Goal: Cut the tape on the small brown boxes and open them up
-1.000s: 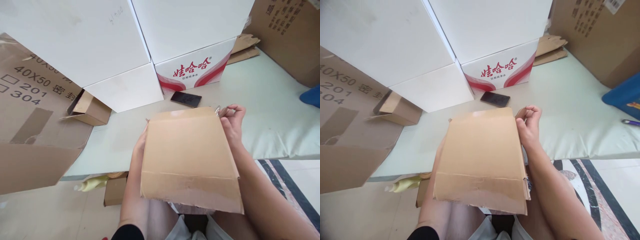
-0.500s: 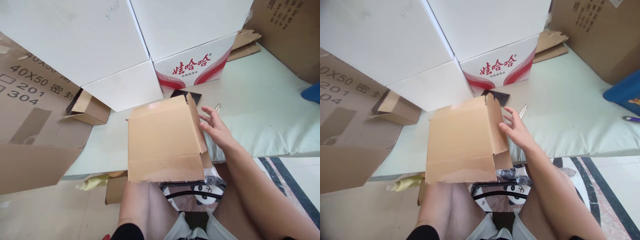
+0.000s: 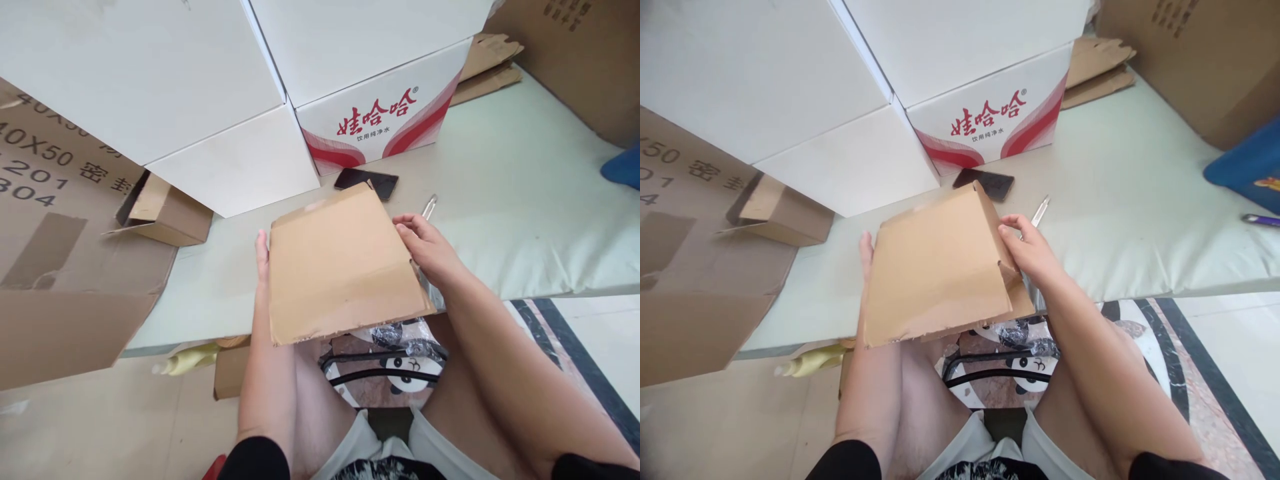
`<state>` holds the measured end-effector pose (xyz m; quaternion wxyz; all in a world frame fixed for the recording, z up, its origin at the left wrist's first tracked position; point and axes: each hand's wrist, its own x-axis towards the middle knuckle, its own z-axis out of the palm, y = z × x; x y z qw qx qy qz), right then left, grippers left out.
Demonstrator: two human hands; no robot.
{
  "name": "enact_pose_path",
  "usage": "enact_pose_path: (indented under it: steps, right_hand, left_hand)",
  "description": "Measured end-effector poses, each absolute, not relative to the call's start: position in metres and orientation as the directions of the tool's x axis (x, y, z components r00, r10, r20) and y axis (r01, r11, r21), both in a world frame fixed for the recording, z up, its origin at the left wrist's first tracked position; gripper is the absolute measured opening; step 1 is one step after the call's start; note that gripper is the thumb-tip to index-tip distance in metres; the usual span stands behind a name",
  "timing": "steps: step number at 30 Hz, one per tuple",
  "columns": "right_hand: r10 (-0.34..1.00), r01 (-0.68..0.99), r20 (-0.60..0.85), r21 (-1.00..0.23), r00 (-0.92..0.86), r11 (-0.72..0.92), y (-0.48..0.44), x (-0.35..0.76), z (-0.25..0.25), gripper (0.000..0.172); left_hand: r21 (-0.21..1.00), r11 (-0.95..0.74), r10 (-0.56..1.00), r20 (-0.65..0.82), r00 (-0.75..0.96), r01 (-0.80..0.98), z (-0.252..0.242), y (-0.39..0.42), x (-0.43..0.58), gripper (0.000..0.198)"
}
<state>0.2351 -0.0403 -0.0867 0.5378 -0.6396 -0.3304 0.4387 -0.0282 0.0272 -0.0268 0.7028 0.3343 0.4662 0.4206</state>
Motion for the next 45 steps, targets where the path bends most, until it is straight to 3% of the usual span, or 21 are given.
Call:
enact_pose_path:
  steps: [3, 6, 9, 12, 16, 17, 19, 21, 23, 25, 27, 31, 34, 36, 38, 40, 45]
  right_hand:
    - [0.953, 0.142, -0.048, -0.985, 0.301, -0.094, -0.046, 0.237, -0.080, 0.029]
    - [0.976, 0.242, 0.093, -0.969, 0.197, 0.044, -0.051, 0.239, -0.072, 0.031]
    - [0.988, 0.257, 0.141, -0.959, 0.066, 0.119, -0.054, 0.237, -0.068, 0.042]
    - [0.981, 0.370, 0.193, -0.912, 0.010, 0.176, -0.053, 0.228, -0.071, 0.060]
    - [0.967, 0.569, 0.181, -0.821, 0.179, 0.049, -0.045, 0.216, -0.083, 0.084]
    - [0.947, 0.612, 0.186, -0.791, 0.261, -0.013, -0.043, 0.215, -0.085, 0.080]
    - [0.901, 0.640, 0.215, -0.764, 0.376, -0.084, -0.040, 0.217, -0.085, 0.057]
    - [0.853, 0.576, 0.262, -0.816, 0.451, -0.054, -0.040, 0.220, -0.080, 0.031]
    - [0.754, 0.507, 0.342, -0.862, 0.560, 0.013, -0.042, 0.222, -0.073, 0.018]
    - [0.636, 0.497, 0.416, -0.866, 0.650, 0.058, -0.045, 0.222, -0.067, 0.014]
    - [0.605, 0.472, 0.430, -0.876, 0.670, 0.099, -0.047, 0.220, -0.064, 0.013]
    - [0.642, 0.229, 0.276, -0.960, 0.715, 0.158, -0.043, 0.228, -0.072, 0.016]
    - [0.655, 0.151, 0.174, -0.984, 0.736, 0.092, -0.040, 0.244, -0.076, 0.022]
    - [0.779, 0.086, 0.072, -0.996, 0.622, 0.024, -0.041, 0.254, -0.074, 0.031]
    - [0.929, -0.058, -0.090, -0.996, 0.358, -0.074, -0.046, 0.258, -0.067, 0.040]
    - [0.972, -0.183, -0.201, -0.967, 0.123, -0.177, -0.052, 0.259, -0.060, 0.047]
    - [0.970, -0.222, -0.241, -0.948, 0.040, -0.226, -0.069, 0.262, -0.053, 0.050]
  left_hand:
    - [0.767, 0.530, 0.848, -0.472, 0.241, -0.362, -0.021, 0.027, -0.031, 0.051]
    - [0.754, 0.417, 0.905, -0.394, 0.159, -0.507, -0.017, 0.031, -0.032, 0.041]
    - [0.802, 0.293, 0.947, -0.320, 0.040, -0.521, -0.020, 0.040, -0.036, 0.033]
    - [0.820, 0.275, 0.944, -0.330, -0.021, -0.502, -0.026, 0.046, -0.038, 0.033]
    - [0.851, 0.296, 0.944, -0.330, -0.004, -0.434, -0.031, 0.047, -0.029, 0.042]
    - [0.860, 0.292, 0.949, -0.315, 0.014, -0.419, -0.031, 0.046, -0.026, 0.044]
    - [0.863, 0.293, 0.952, -0.305, 0.039, -0.411, -0.031, 0.045, -0.022, 0.044]
    - [0.843, 0.327, 0.937, -0.347, 0.032, -0.428, -0.030, 0.044, -0.023, 0.043]
    - [0.806, 0.379, 0.907, -0.420, 0.011, -0.456, -0.031, 0.045, -0.027, 0.042]
    - [0.783, 0.384, 0.893, -0.450, -0.019, -0.490, -0.034, 0.047, -0.034, 0.039]
    - [0.785, 0.320, 0.916, -0.400, -0.038, -0.530, -0.039, 0.049, -0.039, 0.035]
    - [0.777, 0.213, 0.969, -0.248, 0.023, -0.592, -0.044, 0.052, -0.044, 0.035]
    - [0.762, 0.247, 0.968, -0.224, 0.114, -0.599, -0.044, 0.051, -0.048, 0.035]
    - [0.748, 0.279, 0.960, -0.201, 0.194, -0.602, -0.043, 0.050, -0.051, 0.037]
    - [0.742, 0.292, 0.952, -0.163, 0.259, -0.604, -0.043, 0.049, -0.053, 0.039]
    - [0.746, 0.288, 0.947, -0.127, 0.296, -0.600, -0.043, 0.047, -0.053, 0.040]
    - [0.762, 0.303, 0.933, -0.116, 0.340, -0.573, -0.040, 0.037, -0.053, 0.048]
